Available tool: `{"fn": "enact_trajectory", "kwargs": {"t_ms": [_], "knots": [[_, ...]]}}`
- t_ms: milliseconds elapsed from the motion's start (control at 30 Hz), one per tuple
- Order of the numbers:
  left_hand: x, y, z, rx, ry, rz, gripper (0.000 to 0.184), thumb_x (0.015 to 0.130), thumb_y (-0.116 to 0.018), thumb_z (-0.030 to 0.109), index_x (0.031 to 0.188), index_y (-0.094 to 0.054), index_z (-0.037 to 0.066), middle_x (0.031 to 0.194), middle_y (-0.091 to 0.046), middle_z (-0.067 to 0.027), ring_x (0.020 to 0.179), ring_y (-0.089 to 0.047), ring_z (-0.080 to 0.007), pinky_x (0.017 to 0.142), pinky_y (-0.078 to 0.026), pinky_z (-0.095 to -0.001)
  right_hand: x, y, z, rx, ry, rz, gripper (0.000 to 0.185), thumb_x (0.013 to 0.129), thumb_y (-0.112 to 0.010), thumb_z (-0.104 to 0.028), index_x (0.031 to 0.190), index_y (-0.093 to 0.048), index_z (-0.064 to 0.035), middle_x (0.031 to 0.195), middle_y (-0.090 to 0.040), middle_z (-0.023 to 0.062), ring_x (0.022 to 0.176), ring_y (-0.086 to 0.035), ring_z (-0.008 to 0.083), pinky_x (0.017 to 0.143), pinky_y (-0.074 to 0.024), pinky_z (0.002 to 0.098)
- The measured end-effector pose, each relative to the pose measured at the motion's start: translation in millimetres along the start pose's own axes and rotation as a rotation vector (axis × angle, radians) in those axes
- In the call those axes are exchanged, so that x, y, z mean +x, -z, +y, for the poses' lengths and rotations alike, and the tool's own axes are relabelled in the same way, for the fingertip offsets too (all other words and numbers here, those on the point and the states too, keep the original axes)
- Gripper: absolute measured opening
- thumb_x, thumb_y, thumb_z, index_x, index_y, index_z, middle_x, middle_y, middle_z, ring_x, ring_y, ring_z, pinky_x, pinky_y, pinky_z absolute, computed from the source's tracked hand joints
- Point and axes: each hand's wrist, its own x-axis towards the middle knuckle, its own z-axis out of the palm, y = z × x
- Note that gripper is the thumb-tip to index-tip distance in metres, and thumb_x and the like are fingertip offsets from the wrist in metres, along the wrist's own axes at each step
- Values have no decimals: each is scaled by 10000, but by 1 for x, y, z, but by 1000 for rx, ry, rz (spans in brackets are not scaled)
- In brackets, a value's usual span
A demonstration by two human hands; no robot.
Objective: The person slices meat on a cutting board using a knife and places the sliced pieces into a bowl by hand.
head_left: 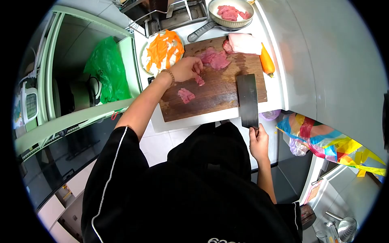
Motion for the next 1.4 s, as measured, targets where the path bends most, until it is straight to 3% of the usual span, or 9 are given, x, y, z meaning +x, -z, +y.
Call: {"fn": "enact_trajectory", "kwargs": {"t_ms": [300, 400, 533, 567, 633, 767, 933, 1033, 1400], "knots": [[-7, -8, 63, -782, -22, -191, 230, 916, -706, -57, 1093, -596, 39, 1019, -691, -40, 1003, -697, -145, 774, -586, -261, 7, 2, -9, -37, 54, -27, 154, 1014, -627, -113, 952, -577, 19, 568, -470, 86, 506, -406, 158, 522, -382, 360], [14, -51, 39, -919, -131, -149, 241, 917, -690, -67, 1113, -585, 23, 1031, -673, -48, 1026, -695, -162, 748, -606, -267, 9, 4, -11, 11, 36, -3, 146, 1019, -622, -110, 965, -585, 20, 568, -474, 69, 514, -402, 134, 519, -368, 346], [3, -109, 15, -569, 120, 248, 238, 872, -657, -102, 1083, -609, -4, 1046, -666, -79, 1038, -696, -204, 833, -595, -293, 8, 9, -8, 36, -12, 23, 145, 1025, -617, -114, 975, -589, 18, 577, -497, 62, 518, -419, 127, 521, -369, 339], [-6, -114, 14, -376, 48, 327, 237, 863, -650, -96, 1076, -622, 3, 1058, -672, -105, 1020, -698, -244, 845, -590, -326, 7, 9, -9, 22, -7, 27, 148, 1025, -617, -116, 973, -586, 19, 579, -506, 70, 514, -431, 137, 524, -377, 343], [-28, -114, 14, 17, -101, 475, 240, 845, -637, -84, 1063, -648, 16, 1083, -685, -157, 983, -703, -323, 868, -580, -391, 5, 8, -18, -55, 5, 23, 150, 1023, -613, -119, 971, -578, 17, 599, -550, 112, 511, -514, 223, 538, -421, 382], [-56, -106, 28, -13, -10, 674, 226, 860, -641, -42, 1070, -665, 40, 1047, -667, -166, 983, -674, -371, 894, -544, -462, -2, -6, -27, -163, 87, -12, 154, 1018, -604, -126, 960, -561, 9, 666, -627, 195, 609, -644, 416, 586, -489, 477], [-49, -82, 14, 62, -112, 658, 191, 875, -711, 43, 1064, -697, 61, 1070, -651, -97, 1027, -608, -326, 910, -513, -412, -5, -31, -37, -307, 93, -46, 148, 1022, -592, -158, 994, -566, -15, 711, -671, 220, 686, -674, 464, 626, -519, 554], [-40, -90, 30, 365, -405, 477, 200, 901, -719, 100, 1096, -716, 55, 1076, -642, -96, 1031, -618, -307, 910, -536, -393, -6, -43, -40, -418, 111, -44, 159, 1028, -582, -179, 1017, -567, -21, 713, -682, 231, 692, -683, 470, 641, -540, 557], [-13, -127, 7, 475, -357, 532, 71, 908, -679, 94, 924, -665, 27, 993, -599, -90, 971, -595, -300, 840, -539, -409, -16, -63, -67, -600, 96, -52, 186, 1036, -559, -163, 1087, -536, 14, 716, -679, 273, 696, -670, 516, 649, -533, 605]]}}
